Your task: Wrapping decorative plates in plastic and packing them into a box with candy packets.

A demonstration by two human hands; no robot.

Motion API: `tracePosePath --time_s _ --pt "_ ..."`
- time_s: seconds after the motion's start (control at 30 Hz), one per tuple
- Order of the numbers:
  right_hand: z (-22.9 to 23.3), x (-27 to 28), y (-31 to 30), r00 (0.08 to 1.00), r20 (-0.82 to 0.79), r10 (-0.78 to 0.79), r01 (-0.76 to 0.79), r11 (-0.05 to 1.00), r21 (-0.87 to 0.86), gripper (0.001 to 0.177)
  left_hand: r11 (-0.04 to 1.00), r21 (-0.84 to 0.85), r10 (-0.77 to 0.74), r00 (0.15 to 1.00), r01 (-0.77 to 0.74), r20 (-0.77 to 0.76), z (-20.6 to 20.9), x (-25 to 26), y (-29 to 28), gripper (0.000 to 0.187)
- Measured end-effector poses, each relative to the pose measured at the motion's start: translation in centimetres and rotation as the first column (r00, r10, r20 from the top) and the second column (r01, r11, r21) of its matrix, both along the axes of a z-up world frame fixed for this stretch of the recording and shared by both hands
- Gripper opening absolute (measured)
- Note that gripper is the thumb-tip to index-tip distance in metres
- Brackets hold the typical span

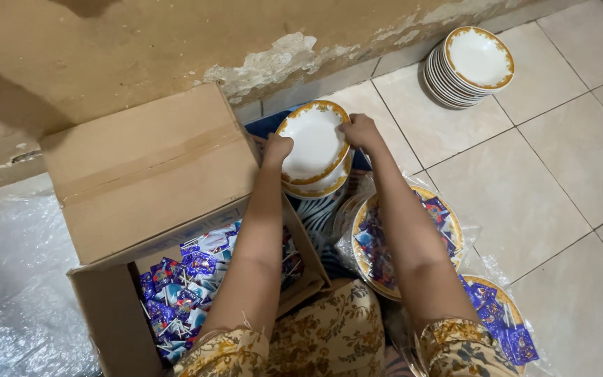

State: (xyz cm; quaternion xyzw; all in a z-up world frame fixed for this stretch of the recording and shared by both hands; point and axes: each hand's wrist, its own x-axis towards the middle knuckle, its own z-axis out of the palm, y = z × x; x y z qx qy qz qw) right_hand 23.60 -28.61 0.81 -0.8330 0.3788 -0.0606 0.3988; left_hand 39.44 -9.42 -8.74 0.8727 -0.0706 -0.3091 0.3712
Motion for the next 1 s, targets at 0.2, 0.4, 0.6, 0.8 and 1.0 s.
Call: tracePosePath --time_s 0.2,0.4,0.6,0.8,1.0 --pt "6.5 -1.1 3.4 0.943 0.281 -0.179 0.133 0.975 0.176 0.034 0.948 -0.298 0.169 0.971 -0.112 0.171 5.3 0.0 1.9 0.063" --pt "7.9 -0.7 5.8 0.869 0.415 -0.269 0.11 0.923 0.368 0.039 0.739 -0.62 0.431 0.892 -0.262 0.137 19.6 -4.8 10.0 0.045" --pt "10.3 1.1 17.2 0.88 0.444 -0.167 -0.054 0.895 0.443 0.047 0.672 -0.7 0.63 0.683 -0.243 0.368 20.3 -4.9 20.1 0.032" --pt "7.0 5.4 29.3 0.946 0.301 0.124 -0.212 0.936 0.28 0.048 0.724 -0.568 0.687 0.484 -0.391 0.542 15.9 -2.9 32.0 0.024" --pt "2.8 6.3 33.5 0.851 0.295 0.435 -0.473 0.878 0.071 0.069 0.871 -0.388 0.491 0.542 -0.301 0.682 12.7 -1.7 39.4 0.018"
